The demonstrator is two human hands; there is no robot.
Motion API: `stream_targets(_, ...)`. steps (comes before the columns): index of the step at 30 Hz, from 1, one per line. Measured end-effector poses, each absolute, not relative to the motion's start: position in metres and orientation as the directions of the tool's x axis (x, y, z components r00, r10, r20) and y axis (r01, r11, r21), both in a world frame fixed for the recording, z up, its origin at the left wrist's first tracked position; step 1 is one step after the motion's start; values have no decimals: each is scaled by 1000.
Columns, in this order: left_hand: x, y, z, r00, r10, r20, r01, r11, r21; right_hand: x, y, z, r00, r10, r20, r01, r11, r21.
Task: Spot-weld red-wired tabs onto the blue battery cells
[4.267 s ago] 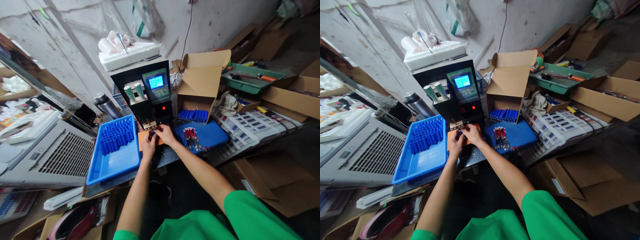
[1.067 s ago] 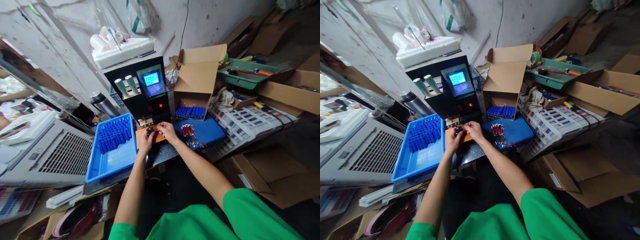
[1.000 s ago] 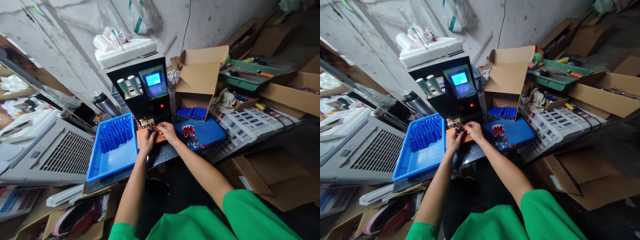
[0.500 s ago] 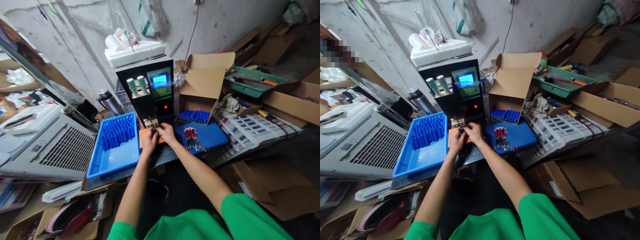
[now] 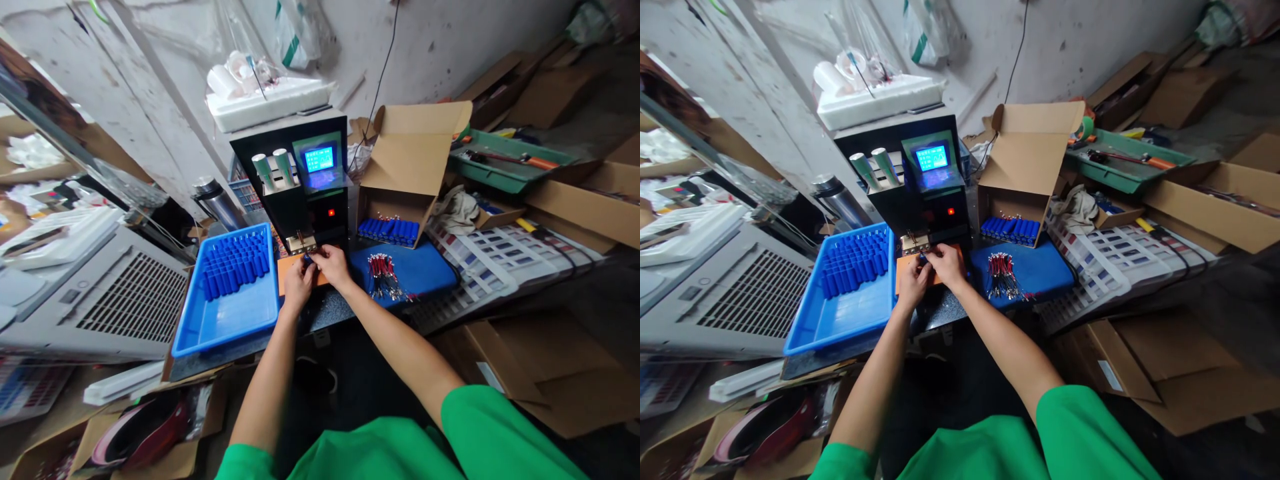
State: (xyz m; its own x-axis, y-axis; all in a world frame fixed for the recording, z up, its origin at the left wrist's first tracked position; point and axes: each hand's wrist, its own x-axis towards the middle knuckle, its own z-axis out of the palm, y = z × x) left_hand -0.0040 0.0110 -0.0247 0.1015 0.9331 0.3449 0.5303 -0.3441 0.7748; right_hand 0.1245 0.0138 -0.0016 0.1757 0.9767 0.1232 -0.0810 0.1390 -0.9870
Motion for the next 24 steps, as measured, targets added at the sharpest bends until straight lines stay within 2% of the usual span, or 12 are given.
stream_targets(7, -3, 12, -24, 102, 932, 348, 550, -344, 761, 124, 17, -5, 187, 967, 171, -69, 187, -980)
stream_targets(24, -3, 12, -24, 93, 946, 310, 514, -312, 799, 122, 18, -10, 178, 970, 163, -27, 171, -985)
